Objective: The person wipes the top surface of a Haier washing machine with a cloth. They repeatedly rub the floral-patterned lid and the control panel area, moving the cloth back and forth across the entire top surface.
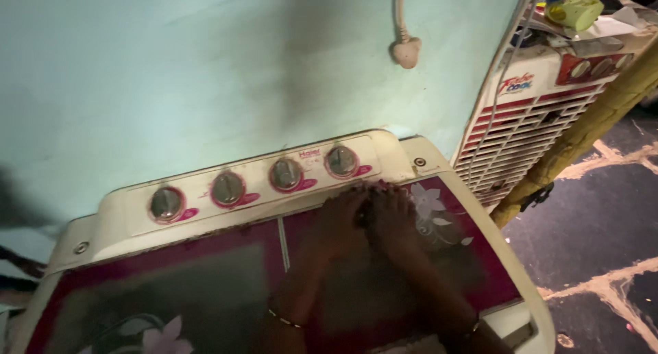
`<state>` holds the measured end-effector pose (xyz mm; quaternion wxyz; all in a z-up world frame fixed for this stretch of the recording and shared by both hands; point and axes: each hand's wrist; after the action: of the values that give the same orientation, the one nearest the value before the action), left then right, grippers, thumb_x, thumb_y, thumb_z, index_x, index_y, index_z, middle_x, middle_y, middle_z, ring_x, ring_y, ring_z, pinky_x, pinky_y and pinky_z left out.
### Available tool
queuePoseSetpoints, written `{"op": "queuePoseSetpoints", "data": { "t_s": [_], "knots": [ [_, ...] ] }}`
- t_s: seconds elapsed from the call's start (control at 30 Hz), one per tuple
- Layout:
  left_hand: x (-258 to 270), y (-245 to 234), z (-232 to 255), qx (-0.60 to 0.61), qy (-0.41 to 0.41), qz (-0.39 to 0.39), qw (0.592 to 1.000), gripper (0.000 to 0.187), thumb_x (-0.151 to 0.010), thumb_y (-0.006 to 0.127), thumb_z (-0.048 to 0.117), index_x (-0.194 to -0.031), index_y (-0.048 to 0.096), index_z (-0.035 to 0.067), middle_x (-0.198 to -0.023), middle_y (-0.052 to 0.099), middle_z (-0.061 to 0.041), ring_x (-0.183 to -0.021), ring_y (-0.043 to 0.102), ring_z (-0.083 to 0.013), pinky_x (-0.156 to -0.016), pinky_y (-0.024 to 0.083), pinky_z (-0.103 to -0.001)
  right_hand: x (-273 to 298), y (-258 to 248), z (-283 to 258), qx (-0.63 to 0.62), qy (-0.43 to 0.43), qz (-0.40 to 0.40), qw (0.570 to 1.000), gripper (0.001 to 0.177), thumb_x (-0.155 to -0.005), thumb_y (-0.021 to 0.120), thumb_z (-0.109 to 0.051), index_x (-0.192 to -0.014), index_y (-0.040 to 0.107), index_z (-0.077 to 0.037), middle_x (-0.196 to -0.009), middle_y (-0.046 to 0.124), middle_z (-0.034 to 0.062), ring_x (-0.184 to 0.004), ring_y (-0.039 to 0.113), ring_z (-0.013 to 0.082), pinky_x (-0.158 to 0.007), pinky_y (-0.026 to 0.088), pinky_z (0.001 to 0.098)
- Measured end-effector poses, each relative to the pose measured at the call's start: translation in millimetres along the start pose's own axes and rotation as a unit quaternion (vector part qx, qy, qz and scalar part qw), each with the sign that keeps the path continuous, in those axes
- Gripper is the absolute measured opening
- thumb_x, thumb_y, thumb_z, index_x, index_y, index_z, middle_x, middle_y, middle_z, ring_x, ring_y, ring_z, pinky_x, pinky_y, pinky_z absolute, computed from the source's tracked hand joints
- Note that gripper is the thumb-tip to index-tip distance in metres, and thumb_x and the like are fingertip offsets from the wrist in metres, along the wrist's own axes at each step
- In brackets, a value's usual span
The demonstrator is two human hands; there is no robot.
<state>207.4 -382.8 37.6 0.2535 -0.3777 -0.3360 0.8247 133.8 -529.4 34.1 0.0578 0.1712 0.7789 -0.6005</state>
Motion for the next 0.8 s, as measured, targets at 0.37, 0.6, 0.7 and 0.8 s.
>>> {"op": "queuePoseSetpoints", "data": {
  "t_s": [0.37, 0.6, 0.7, 0.8],
  "knots": [
    [61, -58, -35, -0.033, -0.075, 0.008, 0.997, 0.059, -0.09, 0.065, 0.022, -0.147, 0.053, 0.012, -0.145, 0.058, -0.018, -0.131, 0.055, -0.039, -0.11, 0.041, -0.049, 1, 13, -97, 0.006, -0.018, -0.032, 0.999, 0.067, -0.088, 0.064, -0.045, -0.144, 0.048, -0.01, -0.151, 0.045, 0.0203, -0.145, 0.032, 0.0451, -0.116, 0.025, 0.0622],
    [90, -83, -41, -0.057, -0.096, 0.015, 0.994, 0.053, -0.091, 0.062, 0.017, -0.144, 0.055, 0.011, -0.148, 0.056, -0.016, -0.131, 0.054, -0.0387, -0.109, 0.042, -0.048, 10, 21, -128, -0.017, -0.04, 0.015, 0.999, 0.069, -0.087, 0.066, -0.045, -0.141, 0.049, -0.006, -0.147, 0.046, 0.027, -0.143, 0.035, 0.047, -0.114, 0.026, 0.0635],
    [97, -85, -35, -0.065, -0.075, 0.035, 0.994, 0.055, -0.092, 0.057, 0.014, -0.147, 0.053, 0.009, -0.149, 0.055, -0.017, -0.137, 0.053, -0.0366, -0.114, 0.042, -0.048, 19, 23, -130, 0.007, -0.079, 0.044, 0.996, 0.069, -0.088, 0.064, -0.041, -0.144, 0.047, -0.004, -0.145, 0.049, 0.0256, -0.138, 0.04, 0.0478, -0.113, 0.029, 0.062],
    [107, -83, -24, -0.106, -0.113, 0.007, 0.988, 0.051, -0.094, 0.058, 0.015, -0.144, 0.052, 0.007, -0.152, 0.051, -0.017, -0.143, 0.044, -0.0382, -0.118, 0.03, -0.056, 24, 29, -132, 0.003, -0.056, 0.056, 0.997, 0.068, -0.086, 0.064, -0.043, -0.142, 0.049, -0.008, -0.145, 0.052, 0.0213, -0.138, 0.043, 0.046, -0.114, 0.032, 0.0593]
  ]
}}
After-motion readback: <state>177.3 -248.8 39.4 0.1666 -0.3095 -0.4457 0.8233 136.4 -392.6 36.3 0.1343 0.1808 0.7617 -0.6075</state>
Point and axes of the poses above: each hand's wrist, its own x-axis away from the middle knuckle, its own y-axis out of the palm, z = x × y
